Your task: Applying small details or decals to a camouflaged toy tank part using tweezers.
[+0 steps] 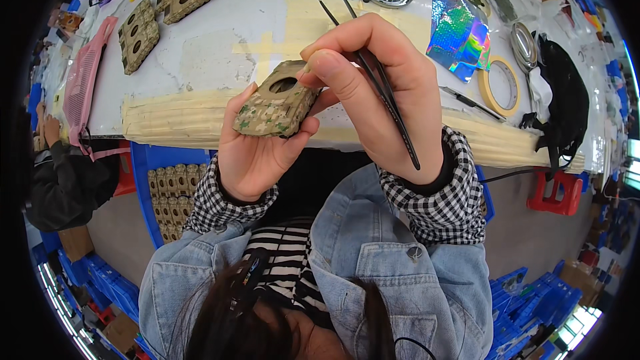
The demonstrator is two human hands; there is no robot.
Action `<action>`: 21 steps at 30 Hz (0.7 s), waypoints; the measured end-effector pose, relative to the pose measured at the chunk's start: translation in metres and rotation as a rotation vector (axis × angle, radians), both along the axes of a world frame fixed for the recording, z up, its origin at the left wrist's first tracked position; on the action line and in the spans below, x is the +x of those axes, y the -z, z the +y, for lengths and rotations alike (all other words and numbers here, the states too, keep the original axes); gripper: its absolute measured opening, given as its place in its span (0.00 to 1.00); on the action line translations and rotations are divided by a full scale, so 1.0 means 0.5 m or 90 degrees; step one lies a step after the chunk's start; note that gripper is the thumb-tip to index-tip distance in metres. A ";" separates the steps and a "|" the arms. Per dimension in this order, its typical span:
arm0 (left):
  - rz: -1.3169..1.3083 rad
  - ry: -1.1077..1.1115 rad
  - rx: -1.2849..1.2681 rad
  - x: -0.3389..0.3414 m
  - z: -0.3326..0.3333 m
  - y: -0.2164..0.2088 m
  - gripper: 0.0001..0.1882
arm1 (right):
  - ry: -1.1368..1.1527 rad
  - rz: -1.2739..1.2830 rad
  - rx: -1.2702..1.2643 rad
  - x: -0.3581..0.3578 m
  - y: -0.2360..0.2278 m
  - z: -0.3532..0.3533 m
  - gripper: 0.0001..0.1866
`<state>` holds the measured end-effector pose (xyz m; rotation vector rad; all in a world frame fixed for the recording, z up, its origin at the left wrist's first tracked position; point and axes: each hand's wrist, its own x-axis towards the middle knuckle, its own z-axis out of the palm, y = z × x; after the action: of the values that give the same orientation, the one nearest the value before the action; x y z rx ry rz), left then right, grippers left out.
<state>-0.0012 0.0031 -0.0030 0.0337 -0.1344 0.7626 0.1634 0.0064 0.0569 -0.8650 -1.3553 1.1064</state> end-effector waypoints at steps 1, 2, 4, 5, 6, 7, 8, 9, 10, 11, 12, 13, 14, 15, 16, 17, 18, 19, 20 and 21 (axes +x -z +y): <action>0.000 0.000 0.001 0.000 0.000 0.000 0.30 | 0.001 -0.001 0.001 0.000 0.000 0.000 0.08; -0.001 0.000 0.002 0.001 0.001 0.001 0.30 | 0.001 -0.003 0.002 0.001 0.000 0.000 0.08; -0.002 0.000 0.003 0.001 0.001 0.001 0.30 | 0.000 -0.004 0.003 0.001 0.001 0.001 0.08; -0.003 0.000 0.003 0.001 0.001 0.002 0.30 | -0.002 -0.003 0.002 0.002 0.002 0.001 0.08; -0.004 0.000 0.003 0.001 0.001 0.002 0.30 | -0.004 -0.003 0.002 0.002 0.002 0.001 0.08; -0.005 0.000 0.004 0.001 0.001 0.002 0.30 | -0.004 0.003 -0.003 0.001 0.002 0.002 0.08; -0.006 0.000 0.005 0.000 0.001 0.003 0.30 | -0.004 0.010 -0.007 0.000 0.003 0.002 0.08; -0.007 0.000 0.006 -0.001 0.000 0.004 0.30 | -0.004 0.017 -0.012 -0.001 0.003 0.003 0.08; -0.008 0.004 -0.014 -0.001 0.001 0.002 0.30 | 0.003 0.026 -0.018 0.001 0.004 0.004 0.08; -0.008 0.007 -0.035 0.000 0.001 -0.001 0.31 | 0.010 0.034 -0.025 0.005 0.007 0.008 0.08; -0.009 0.010 -0.055 0.000 0.001 -0.002 0.31 | 0.017 0.043 -0.031 0.008 0.008 0.011 0.09; -0.014 0.012 -0.057 0.000 0.001 -0.001 0.31 | 0.042 0.057 -0.033 0.010 0.006 0.013 0.09; -0.019 0.015 -0.060 -0.001 0.001 0.001 0.31 | 0.052 0.066 -0.022 0.015 0.006 0.017 0.09; -0.024 0.017 -0.062 -0.002 0.001 0.003 0.31 | 0.062 0.075 -0.011 0.021 0.006 0.022 0.09; -0.033 0.020 -0.066 -0.002 0.002 0.004 0.31 | 0.075 0.072 -0.002 0.029 0.005 0.026 0.08; -0.043 0.023 -0.070 -0.003 0.002 0.005 0.31 | 0.125 0.006 0.042 0.036 0.006 0.032 0.08; -0.052 0.026 -0.073 -0.004 0.003 0.006 0.31 | 0.174 -0.060 0.086 0.044 0.009 0.041 0.08; -0.062 0.018 -0.060 -0.004 0.004 0.009 0.31 | 0.225 -0.126 0.129 0.054 0.014 0.050 0.08; -0.074 0.012 -0.047 -0.004 0.004 0.011 0.31 | 0.288 -0.213 0.201 0.071 0.027 0.064 0.06; -0.086 0.006 -0.034 -0.005 0.005 0.012 0.31 | 0.328 -0.281 0.254 0.080 0.035 0.078 0.05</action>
<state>-0.0040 0.0058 -0.0089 -0.0698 -0.2421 0.7595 0.2036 0.0453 0.0394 -1.1098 -1.5183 0.2391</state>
